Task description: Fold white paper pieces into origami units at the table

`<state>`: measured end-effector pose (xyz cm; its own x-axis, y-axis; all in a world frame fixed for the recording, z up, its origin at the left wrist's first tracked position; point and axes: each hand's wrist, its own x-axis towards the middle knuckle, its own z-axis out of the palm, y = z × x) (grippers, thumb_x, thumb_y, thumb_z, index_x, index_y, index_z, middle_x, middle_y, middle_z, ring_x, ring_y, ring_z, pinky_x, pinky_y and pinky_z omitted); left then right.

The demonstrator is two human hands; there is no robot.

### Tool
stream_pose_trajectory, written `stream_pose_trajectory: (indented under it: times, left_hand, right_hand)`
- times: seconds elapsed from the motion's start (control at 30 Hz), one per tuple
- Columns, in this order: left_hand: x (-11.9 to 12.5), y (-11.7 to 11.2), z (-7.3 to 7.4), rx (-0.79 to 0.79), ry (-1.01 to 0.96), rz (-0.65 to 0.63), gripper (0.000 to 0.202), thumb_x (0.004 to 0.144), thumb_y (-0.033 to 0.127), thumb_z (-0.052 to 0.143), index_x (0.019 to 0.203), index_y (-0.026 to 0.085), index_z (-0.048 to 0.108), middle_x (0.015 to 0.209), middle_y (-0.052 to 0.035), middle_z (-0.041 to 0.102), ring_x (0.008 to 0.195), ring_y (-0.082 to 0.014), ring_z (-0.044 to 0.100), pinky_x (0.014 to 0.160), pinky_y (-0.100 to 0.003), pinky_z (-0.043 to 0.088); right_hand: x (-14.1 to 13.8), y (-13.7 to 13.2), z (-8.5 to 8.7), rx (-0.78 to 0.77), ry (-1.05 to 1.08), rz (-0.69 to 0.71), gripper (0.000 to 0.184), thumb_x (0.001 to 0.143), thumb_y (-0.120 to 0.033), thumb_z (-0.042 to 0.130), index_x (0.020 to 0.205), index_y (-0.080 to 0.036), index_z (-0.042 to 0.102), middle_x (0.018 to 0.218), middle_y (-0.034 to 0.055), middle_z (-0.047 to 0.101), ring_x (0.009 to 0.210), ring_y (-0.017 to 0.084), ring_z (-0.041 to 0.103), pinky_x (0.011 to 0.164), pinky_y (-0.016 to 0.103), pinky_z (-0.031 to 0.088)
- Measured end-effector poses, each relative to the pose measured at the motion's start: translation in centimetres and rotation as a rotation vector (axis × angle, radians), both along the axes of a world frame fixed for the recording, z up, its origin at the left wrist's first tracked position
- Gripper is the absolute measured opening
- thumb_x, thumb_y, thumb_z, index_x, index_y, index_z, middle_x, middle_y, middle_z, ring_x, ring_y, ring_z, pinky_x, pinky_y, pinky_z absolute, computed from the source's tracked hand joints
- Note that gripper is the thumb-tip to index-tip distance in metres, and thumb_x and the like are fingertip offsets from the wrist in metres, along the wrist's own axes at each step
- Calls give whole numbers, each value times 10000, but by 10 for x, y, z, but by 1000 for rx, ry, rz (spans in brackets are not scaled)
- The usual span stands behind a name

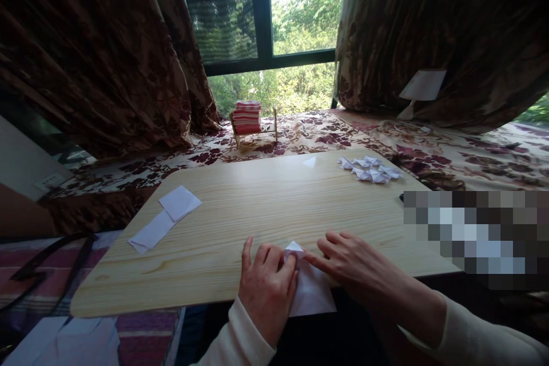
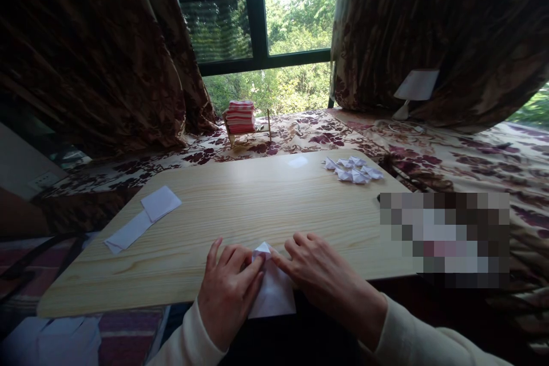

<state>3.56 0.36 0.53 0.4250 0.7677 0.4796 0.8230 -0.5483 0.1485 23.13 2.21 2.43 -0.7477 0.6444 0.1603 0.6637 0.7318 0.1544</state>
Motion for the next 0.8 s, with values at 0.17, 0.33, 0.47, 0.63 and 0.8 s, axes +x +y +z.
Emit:
stream_pose_trajectory:
  times: [0.17,0.33,0.47,0.63,0.8]
  left_hand:
    - [-1,1,-1,-6,-3,1,208,882,203,452,961,218,644,838,-24,631,862,-211,555,1014,-590,241]
    - [0,0,-3,35,-34,3,208,900,216,450,968,222,646,818,-17,630,847,-197,559,1027,-572,221]
    - [2,-2,-4,92,-60,1,231,923,253,429,992,258,649,800,-13,628,819,-185,561,1025,-569,211]
    - [2,-2,-4,85,-46,24,227,916,248,431,941,259,656,795,-10,621,814,-188,557,1026,-569,213]
    - [2,-5,1,16,-24,25,200,856,220,479,958,247,650,838,-18,621,857,-208,546,1040,-574,197]
  right_hand:
    - [0,-4,-4,23,2,-5,425,777,-125,622,1180,-201,510,798,8,576,714,185,487,607,320,308]
    - [0,-6,-2,6,25,9,464,773,-112,612,1210,-202,485,804,3,582,703,179,489,610,321,307]
    - [-2,-8,-4,-10,32,-22,409,781,-112,601,1166,-216,513,799,1,578,710,186,486,618,325,303]
    - [-4,-13,-4,-19,68,-42,345,791,-105,582,1110,-226,533,800,6,587,703,180,484,624,315,300]
    - [-1,-17,3,-53,140,-3,353,812,-79,549,1129,-234,528,751,-12,579,659,162,486,600,302,297]
